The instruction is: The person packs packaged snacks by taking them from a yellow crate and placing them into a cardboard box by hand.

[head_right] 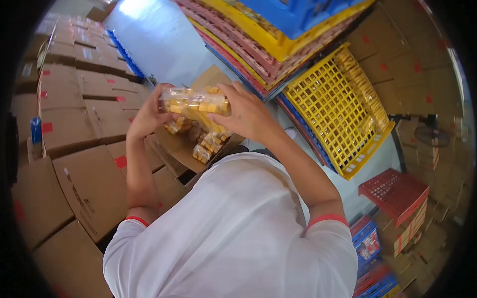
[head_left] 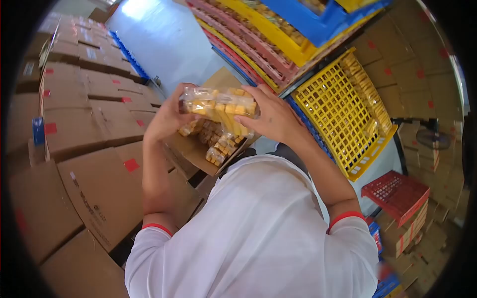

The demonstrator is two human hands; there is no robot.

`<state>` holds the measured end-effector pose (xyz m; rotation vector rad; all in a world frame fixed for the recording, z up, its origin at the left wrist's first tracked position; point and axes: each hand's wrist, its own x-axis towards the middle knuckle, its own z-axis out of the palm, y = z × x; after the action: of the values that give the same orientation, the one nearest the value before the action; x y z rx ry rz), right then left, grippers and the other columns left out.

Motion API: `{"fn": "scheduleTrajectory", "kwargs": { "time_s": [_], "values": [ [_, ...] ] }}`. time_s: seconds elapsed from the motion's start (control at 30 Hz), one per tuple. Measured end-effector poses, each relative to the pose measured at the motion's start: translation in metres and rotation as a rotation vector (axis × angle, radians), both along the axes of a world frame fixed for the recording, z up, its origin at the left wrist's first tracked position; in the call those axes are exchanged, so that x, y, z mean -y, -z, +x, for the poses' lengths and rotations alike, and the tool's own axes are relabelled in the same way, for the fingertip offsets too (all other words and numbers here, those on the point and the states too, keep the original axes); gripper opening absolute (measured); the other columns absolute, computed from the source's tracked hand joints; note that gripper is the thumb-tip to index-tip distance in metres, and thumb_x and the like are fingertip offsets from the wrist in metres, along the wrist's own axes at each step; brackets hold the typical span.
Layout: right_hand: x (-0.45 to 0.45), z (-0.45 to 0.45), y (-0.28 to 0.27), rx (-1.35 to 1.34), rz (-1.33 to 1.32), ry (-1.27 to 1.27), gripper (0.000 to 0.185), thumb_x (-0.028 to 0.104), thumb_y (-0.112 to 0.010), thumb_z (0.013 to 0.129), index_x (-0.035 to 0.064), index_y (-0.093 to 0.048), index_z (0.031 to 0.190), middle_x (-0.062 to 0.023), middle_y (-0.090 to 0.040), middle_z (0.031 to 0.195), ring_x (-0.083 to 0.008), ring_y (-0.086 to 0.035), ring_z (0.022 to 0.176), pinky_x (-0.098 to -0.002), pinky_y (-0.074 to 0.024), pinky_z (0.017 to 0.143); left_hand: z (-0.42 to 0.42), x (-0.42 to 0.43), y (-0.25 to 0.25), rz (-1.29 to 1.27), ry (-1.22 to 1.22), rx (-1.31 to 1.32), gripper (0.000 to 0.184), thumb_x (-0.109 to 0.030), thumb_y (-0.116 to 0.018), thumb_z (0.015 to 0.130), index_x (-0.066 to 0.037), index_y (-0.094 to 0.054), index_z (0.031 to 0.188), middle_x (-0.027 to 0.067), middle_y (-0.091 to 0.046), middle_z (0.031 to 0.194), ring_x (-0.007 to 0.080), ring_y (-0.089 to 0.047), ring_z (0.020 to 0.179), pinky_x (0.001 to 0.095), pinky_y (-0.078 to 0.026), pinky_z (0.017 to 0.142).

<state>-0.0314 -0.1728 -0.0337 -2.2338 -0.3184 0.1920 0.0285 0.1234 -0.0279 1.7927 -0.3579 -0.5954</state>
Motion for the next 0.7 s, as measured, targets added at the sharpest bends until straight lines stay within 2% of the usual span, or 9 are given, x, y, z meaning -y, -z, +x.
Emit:
{"fn": "scheduleTrajectory", "kwargs": {
  "time_s": [0.1, 0.17, 0.3, 0.37, 0.4, 0.47, 0.57, 0.67, 0.7],
  "values": [
    [-0.042, 0.014, 0.016, -0.036, -0.016, -0.053, 0.072, 0.032, -0.079, 0.083, 0.0051, -0.046, 0.142, -0.0180, -0.052, 0.123, -0.0376, -0.060, 0.111, -0.0454, -0.0502, 0.094, -0.003, -0.053, 0.002, 0.064, -0.145, -0.100, 0.063, 0.013, -0.071, 0.082, -0.004, -0.046, 0.137, 0.0057, -0.059, 0.121, 0.0146, -0.060, 0.107, 0.0300, -0.056, 0.088],
    [-0.065, 0.010, 0.034, 0.076, 0.169, -0.007, 0.073, 0.028, -0.081, 0.080, 0.0056, -0.047, 0.141, -0.0176, -0.054, 0.123, -0.0365, -0.059, 0.113, -0.0433, -0.0498, 0.096, -0.013, -0.084, 0.014, -0.015, -0.262, -0.071, 0.063, 0.015, -0.070, 0.081, -0.004, -0.046, 0.137, 0.0054, -0.059, 0.121, 0.0153, -0.061, 0.110, 0.0304, -0.055, 0.091],
    [-0.087, 0.003, 0.116, 0.139, 0.134, -0.094, 0.081, 0.027, -0.082, 0.080, 0.0075, -0.041, 0.148, -0.0174, -0.052, 0.123, -0.0378, -0.058, 0.111, -0.0423, -0.0494, 0.097, -0.030, -0.113, 0.030, -0.097, -0.416, 0.052, 0.061, 0.014, -0.068, 0.083, -0.006, -0.047, 0.136, 0.0060, -0.059, 0.126, 0.0149, -0.061, 0.115, 0.0309, -0.054, 0.093],
    [-0.081, -0.001, 0.143, 0.435, -0.243, -0.356, 0.090, 0.024, -0.082, 0.077, 0.0061, -0.036, 0.152, -0.0177, -0.055, 0.116, -0.0369, -0.058, 0.106, -0.0469, -0.0472, 0.095, -0.033, -0.115, 0.033, -0.097, -0.398, 0.053, 0.060, 0.015, -0.067, 0.083, -0.006, -0.047, 0.135, 0.0058, -0.059, 0.127, 0.0150, -0.062, 0.114, 0.0303, -0.054, 0.094],
    [-0.080, -0.001, 0.140, 0.440, -0.247, -0.368, 0.090, 0.024, -0.082, 0.077, 0.0061, -0.036, 0.152, -0.0177, -0.055, 0.116, -0.0369, -0.058, 0.106, -0.0469, -0.0472, 0.095, -0.033, -0.115, 0.033, -0.087, -0.371, 0.052, 0.059, 0.015, -0.066, 0.083, -0.007, -0.048, 0.135, 0.0056, -0.058, 0.128, 0.0151, -0.062, 0.114, 0.0298, -0.053, 0.094],
    [-0.083, -0.006, 0.135, 0.336, -0.606, -0.531, 0.088, 0.027, -0.080, 0.079, 0.0082, -0.038, 0.154, -0.0139, -0.061, 0.105, -0.0307, -0.059, 0.099, -0.0445, -0.0436, 0.089, -0.034, -0.110, 0.036, -0.111, -0.349, -0.006, 0.060, 0.016, -0.063, 0.082, -0.007, -0.048, 0.135, 0.0056, -0.058, 0.130, 0.0152, -0.062, 0.113, 0.0296, -0.053, 0.094],
    [-0.085, -0.014, 0.137, 0.419, -0.674, -0.525, 0.075, 0.033, -0.077, 0.082, 0.0095, -0.047, 0.147, -0.0112, -0.065, 0.094, -0.0264, -0.059, 0.095, -0.0407, -0.0392, 0.084, -0.030, -0.087, 0.055, -0.179, -0.243, -0.038, 0.063, 0.020, -0.056, 0.077, -0.008, -0.050, 0.134, 0.0064, -0.057, 0.136, 0.0156, -0.061, 0.113, 0.0292, -0.052, 0.095],
    [-0.093, -0.018, 0.152, 0.368, -0.820, -0.489, 0.065, 0.041, -0.075, 0.082, 0.0103, -0.056, 0.136, -0.0119, -0.066, 0.093, -0.0263, -0.061, 0.091, -0.0413, -0.0392, 0.081, -0.018, -0.071, 0.091, -0.065, -0.128, 0.022, 0.064, 0.020, -0.052, 0.075, -0.008, -0.050, 0.132, 0.0078, -0.057, 0.137, 0.0155, -0.060, 0.111, 0.0283, -0.051, 0.093],
    [-0.092, -0.018, 0.144, 0.366, -0.822, -0.487, 0.065, 0.041, -0.075, 0.082, 0.0103, -0.056, 0.136, -0.0119, -0.066, 0.093, -0.0263, -0.061, 0.091, -0.0413, -0.0392, 0.081, -0.014, -0.068, 0.096, -0.133, -0.129, -0.023, 0.064, 0.020, -0.051, 0.074, -0.007, -0.050, 0.132, 0.0086, -0.056, 0.138, 0.0174, -0.055, 0.121, 0.0300, -0.047, 0.100]
  ]
}}
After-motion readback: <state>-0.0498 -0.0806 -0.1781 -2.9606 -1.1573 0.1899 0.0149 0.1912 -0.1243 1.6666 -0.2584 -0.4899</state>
